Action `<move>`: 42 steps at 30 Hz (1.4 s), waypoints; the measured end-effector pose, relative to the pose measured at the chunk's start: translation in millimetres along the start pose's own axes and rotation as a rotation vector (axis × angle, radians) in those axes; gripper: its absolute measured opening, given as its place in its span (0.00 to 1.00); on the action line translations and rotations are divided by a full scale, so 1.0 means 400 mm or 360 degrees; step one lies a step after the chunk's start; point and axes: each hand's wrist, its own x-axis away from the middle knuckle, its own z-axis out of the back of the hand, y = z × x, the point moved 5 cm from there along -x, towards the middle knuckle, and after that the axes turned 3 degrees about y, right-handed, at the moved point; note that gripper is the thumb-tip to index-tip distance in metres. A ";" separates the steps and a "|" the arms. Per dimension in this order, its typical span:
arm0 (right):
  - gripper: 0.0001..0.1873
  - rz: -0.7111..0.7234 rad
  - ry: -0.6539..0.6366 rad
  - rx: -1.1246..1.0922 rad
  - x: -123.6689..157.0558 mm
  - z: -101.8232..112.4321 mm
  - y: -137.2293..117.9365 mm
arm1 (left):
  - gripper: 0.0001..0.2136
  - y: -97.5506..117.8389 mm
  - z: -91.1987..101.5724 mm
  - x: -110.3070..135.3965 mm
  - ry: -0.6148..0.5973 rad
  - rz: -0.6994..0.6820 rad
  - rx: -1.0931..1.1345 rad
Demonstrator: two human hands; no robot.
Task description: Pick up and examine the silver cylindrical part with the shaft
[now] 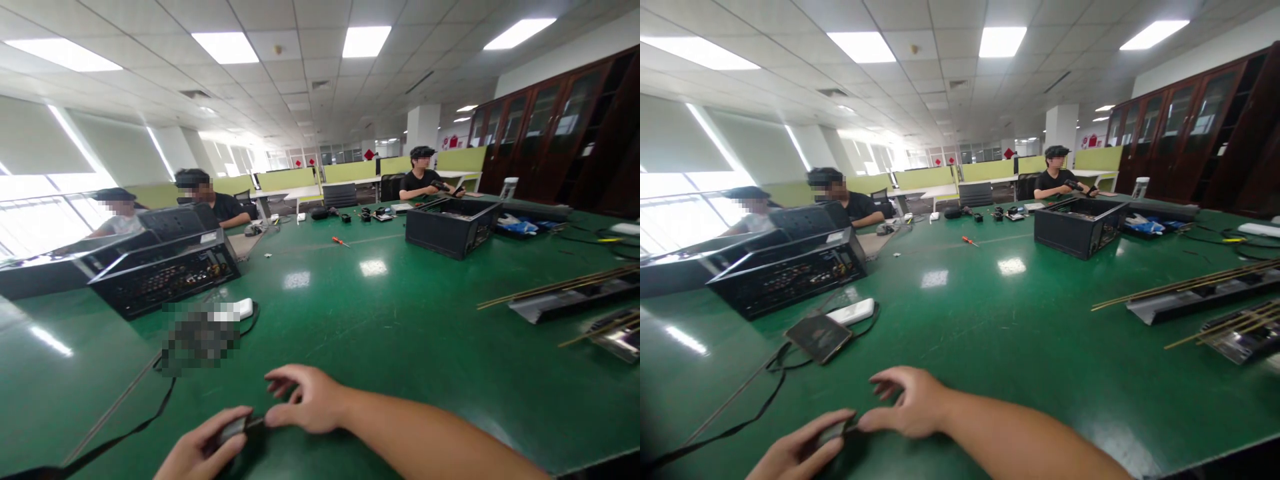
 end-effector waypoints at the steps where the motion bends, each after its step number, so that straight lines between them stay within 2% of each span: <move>1: 0.36 0.0051 0.0086 -0.0028 0.039 0.068 0.001 | 0.20 0.047 -0.043 -0.024 -0.0109 -0.0062 0.0090; 4: 0.31 0.0155 0.0395 -0.0009 0.131 0.271 0.016 | 0.20 0.188 -0.174 -0.106 -0.0361 -0.0150 0.0301; 6: 0.28 0.0159 0.0586 0.0002 0.164 0.378 0.032 | 0.21 0.256 -0.247 -0.160 -0.0449 -0.0160 0.0434; 7: 0.27 0.0158 0.0646 -0.0014 0.170 0.417 0.040 | 0.21 0.277 -0.276 -0.184 -0.0454 -0.0165 0.0479; 9: 0.26 0.0142 0.0667 -0.0056 0.168 0.460 0.049 | 0.19 0.301 -0.312 -0.217 -0.0388 -0.0220 0.0540; 12: 0.25 0.0115 0.0518 0.0039 0.152 0.452 0.045 | 0.15 0.308 -0.326 -0.228 -0.0275 -0.0421 0.0539; 14: 0.24 0.0141 0.0398 0.0236 0.149 0.422 0.028 | 0.13 0.304 -0.320 -0.218 -0.0260 -0.0550 0.0483; 17: 0.25 0.0203 0.0294 0.0516 0.160 0.377 -0.002 | 0.12 0.297 -0.305 -0.206 -0.0235 -0.0622 0.0404; 21: 0.27 0.0233 0.0311 0.0685 0.171 0.352 -0.027 | 0.12 0.306 -0.299 -0.197 -0.0197 -0.0686 0.0380; 25: 0.19 0.0211 0.0365 0.0715 0.168 0.353 -0.025 | 0.12 0.324 -0.309 -0.183 -0.0234 -0.0770 0.0379; 32: 0.09 0.0224 0.0344 0.0752 0.168 0.353 -0.019 | 0.12 0.327 -0.309 -0.176 -0.0221 -0.0801 0.0378; 42: 0.08 0.0230 0.0292 0.0899 0.170 0.346 -0.015 | 0.15 0.305 -0.333 -0.186 -0.0407 -0.0667 0.0258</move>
